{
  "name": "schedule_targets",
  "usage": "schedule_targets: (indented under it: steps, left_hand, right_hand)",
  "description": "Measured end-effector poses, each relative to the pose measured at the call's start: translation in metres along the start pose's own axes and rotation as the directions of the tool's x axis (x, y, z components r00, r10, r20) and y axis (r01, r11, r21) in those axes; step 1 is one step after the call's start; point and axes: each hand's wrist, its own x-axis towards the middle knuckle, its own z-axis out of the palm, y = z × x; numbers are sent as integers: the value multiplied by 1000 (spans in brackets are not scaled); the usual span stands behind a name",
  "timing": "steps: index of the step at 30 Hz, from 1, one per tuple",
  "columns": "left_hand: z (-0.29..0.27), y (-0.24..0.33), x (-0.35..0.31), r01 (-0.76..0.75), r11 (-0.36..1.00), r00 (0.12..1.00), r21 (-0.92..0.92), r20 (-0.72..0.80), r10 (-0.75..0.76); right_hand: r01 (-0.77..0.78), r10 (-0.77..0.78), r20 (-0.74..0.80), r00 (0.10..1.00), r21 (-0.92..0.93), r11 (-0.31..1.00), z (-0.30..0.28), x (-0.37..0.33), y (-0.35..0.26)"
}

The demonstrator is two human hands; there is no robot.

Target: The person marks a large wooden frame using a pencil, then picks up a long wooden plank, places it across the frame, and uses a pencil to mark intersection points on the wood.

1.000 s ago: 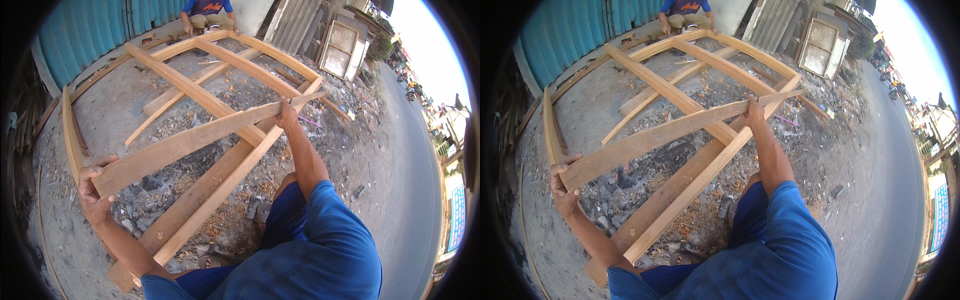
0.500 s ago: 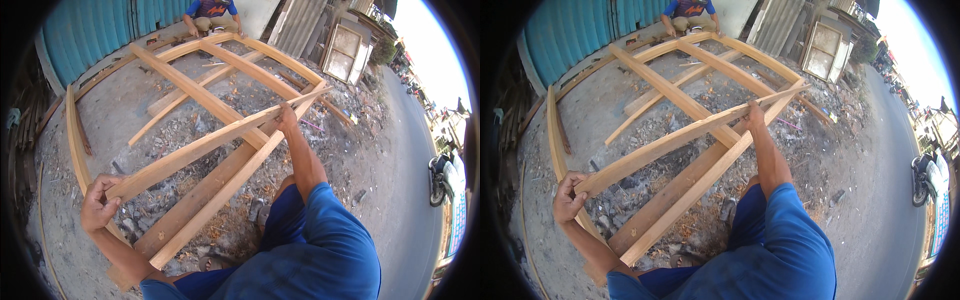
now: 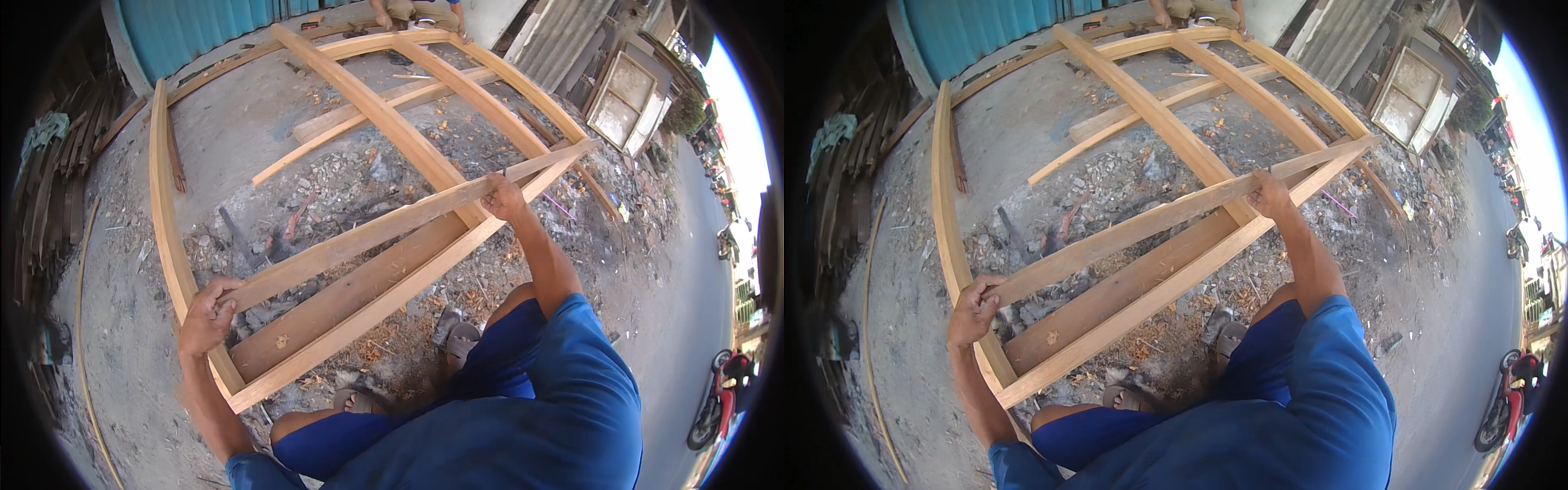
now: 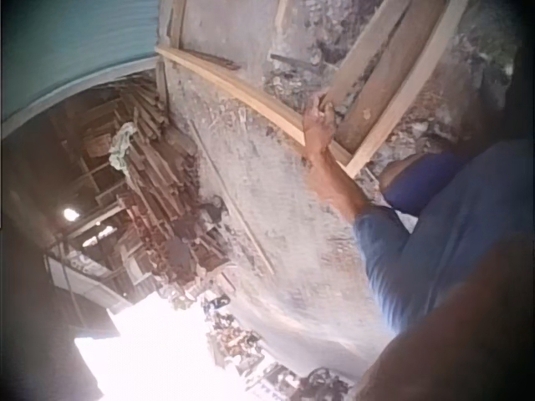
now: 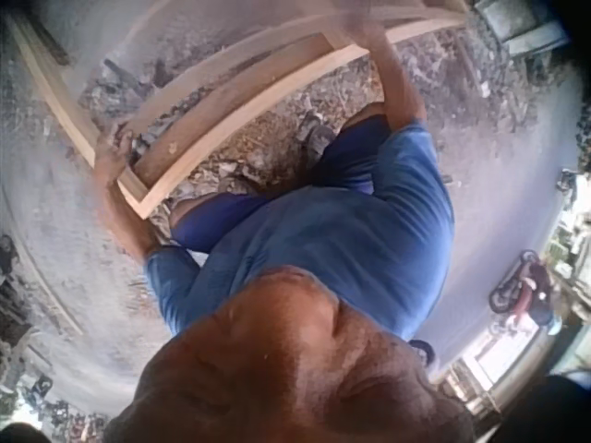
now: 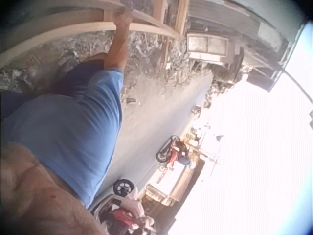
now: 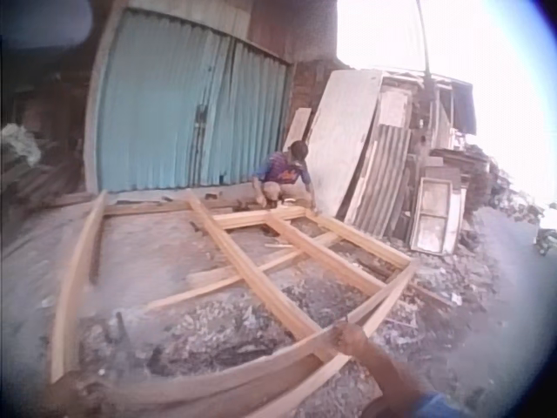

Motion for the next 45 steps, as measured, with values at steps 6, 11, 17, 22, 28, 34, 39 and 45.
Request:
schedule_targets:
  steps: [6, 11, 17, 22, 28, 34, 39, 45]
  left_hand:
    - [76, -5, -46, 130, 927, 987, 353, -136, -86]
    - [93, -41, -74, 242, 877, 963, 416, -217, -163]
    - [145, -79, -106, 274, 860, 917, 430, -387, -99]
    - [159, -74, -117, 317, 867, 883, 383, -454, -123]
    - [167, -84, -121, 330, 870, 879, 366, -456, -142]
    - [179, -85, -123, 328, 855, 865, 403, -493, -99]
    - [182, -89, -124, 322, 853, 859, 410, -506, -80]
    - [179, -82, -122, 351, 852, 852, 389, -511, -118]
  right_hand:
    - [-200, 204, 2, 979, -192, 961, -22, -13, 28]
    - [-70, 264, -11, 965, -974, 216, 49, -56, -1]
    - [798, 147, 817, 557, -576, 175, 146, -89, 38]
    - [833, 480, 814, 327, -488, 260, 186, -114, 107]
    - [876, 475, 834, 281, -425, 228, 175, -106, 145]
    - [902, 350, 898, 267, -361, 237, 166, -106, 150]
    - [896, 333, 906, 262, -357, 264, 163, -98, 156]
    - [860, 392, 857, 335, -448, 245, 171, -103, 148]
